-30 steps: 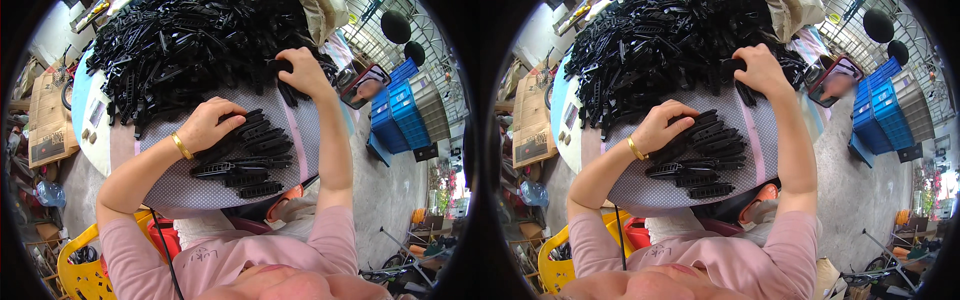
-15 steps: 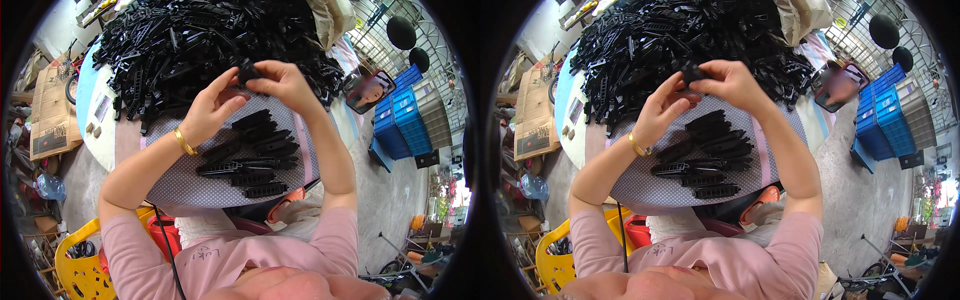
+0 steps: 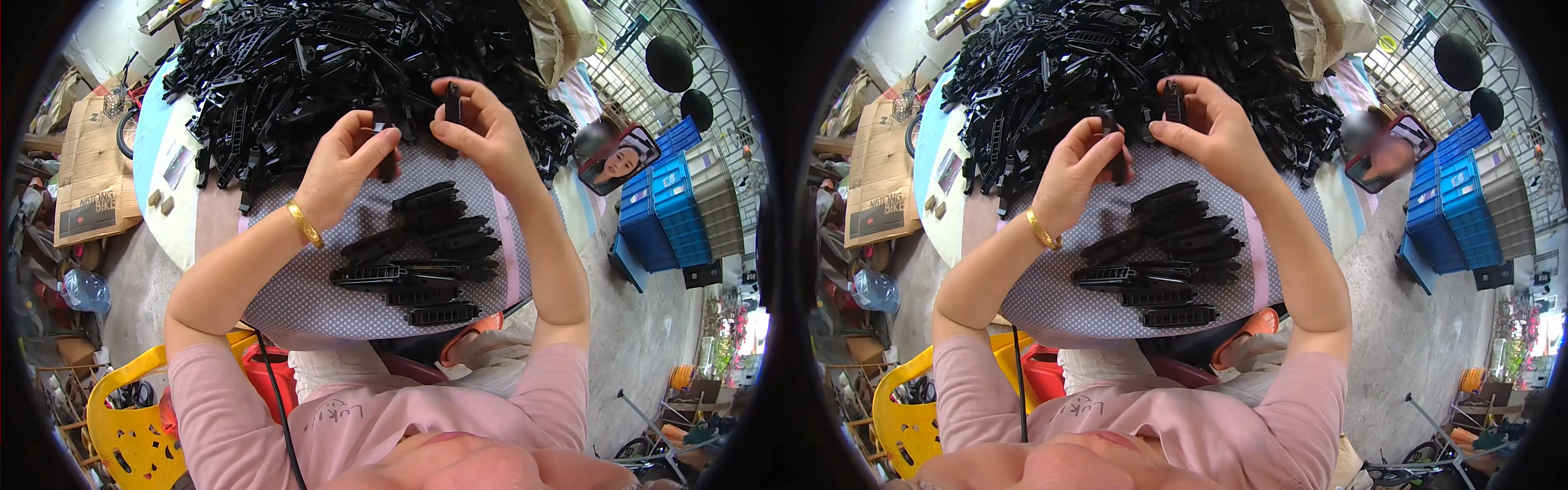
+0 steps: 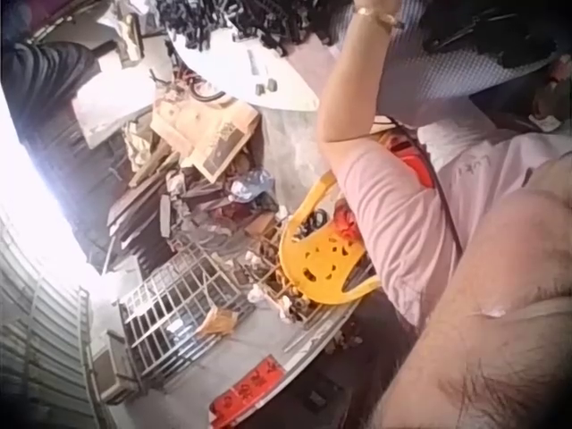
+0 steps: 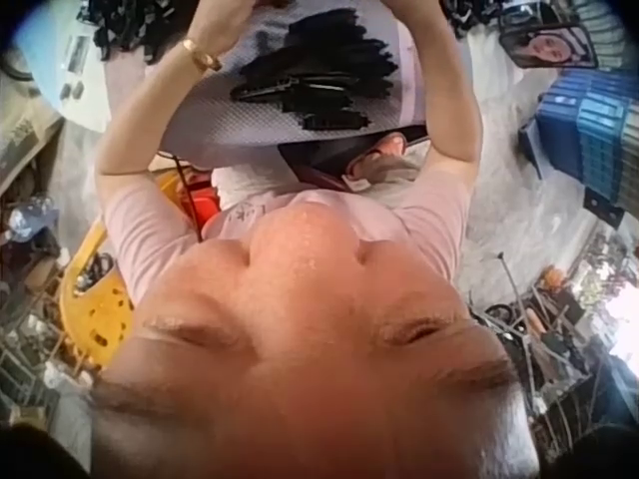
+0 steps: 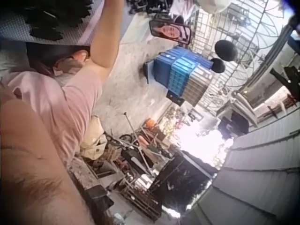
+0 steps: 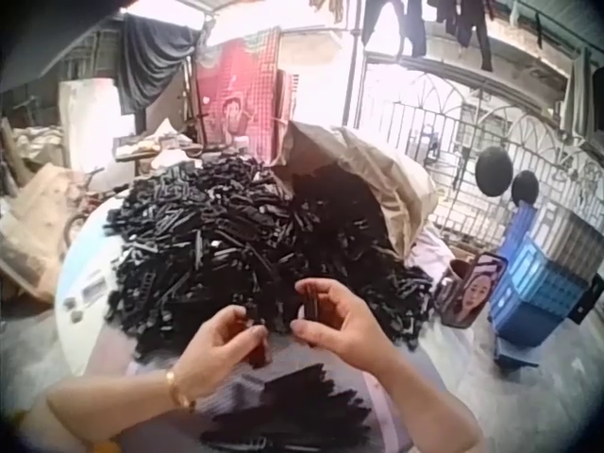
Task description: Sorting and inspecting black plastic components from a large pile onto a small tray.
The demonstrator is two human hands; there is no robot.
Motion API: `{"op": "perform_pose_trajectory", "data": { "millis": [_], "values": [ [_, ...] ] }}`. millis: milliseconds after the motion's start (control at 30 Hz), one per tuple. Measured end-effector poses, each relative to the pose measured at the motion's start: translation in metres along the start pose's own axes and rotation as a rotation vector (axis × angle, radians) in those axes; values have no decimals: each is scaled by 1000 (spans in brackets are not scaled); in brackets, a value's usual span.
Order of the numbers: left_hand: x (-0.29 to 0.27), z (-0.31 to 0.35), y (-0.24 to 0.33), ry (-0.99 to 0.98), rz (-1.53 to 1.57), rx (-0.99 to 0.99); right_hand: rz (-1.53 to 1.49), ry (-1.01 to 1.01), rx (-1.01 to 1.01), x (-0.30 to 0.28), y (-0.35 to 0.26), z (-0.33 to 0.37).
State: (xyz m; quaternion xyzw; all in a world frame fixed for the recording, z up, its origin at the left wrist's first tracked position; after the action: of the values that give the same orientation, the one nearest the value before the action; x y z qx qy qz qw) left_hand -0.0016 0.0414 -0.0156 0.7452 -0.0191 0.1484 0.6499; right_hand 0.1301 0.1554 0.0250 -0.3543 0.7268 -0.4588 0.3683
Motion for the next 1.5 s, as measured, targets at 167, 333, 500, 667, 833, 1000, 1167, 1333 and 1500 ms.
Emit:
{"op": "perform_pose_trajectory", "data": {
  "millis": [167,333,500,667,833,1000,1167,1333,1500],
  "values": [
    [7,4,-7,-35,-23,-143,-59,-39,37,2,-12,5],
    [4,4,-8,-78,194,-252,-218,-78,172,5,10,1],
    [1,3,-10,-20,270,-267,-202,-114,217,8,7,2],
    [1,-1,-12,-150,420,-261,-160,-63,190,8,7,2],
    [3,-1,-7,-157,339,-206,-189,-1,163,0,4,2],
    [0,-2,-6,-172,417,-195,137,-45,43,9,4,4],
    [2,-1,2,-129,-277,-11,546,-92,-34,16,2,6],
    [4,-1,7,-67,-438,-19,788,-46,-173,7,-12,6],
    [6,3,13,-108,-840,146,746,-262,-104,8,-2,4]
  ]
}}
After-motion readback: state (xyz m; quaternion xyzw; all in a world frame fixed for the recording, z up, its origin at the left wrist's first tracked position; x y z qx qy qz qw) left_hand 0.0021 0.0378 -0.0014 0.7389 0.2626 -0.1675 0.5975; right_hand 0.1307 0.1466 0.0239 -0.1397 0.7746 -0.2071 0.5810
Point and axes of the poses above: each hand's wrist, its own z-axis away from the middle knuckle, its own x-axis out of the palm, y = z × x, the point moved 4 cm from there along -z, towards the middle knuckle, and after that the axes turned 9 degrees about -y, right-handed, at the moved point
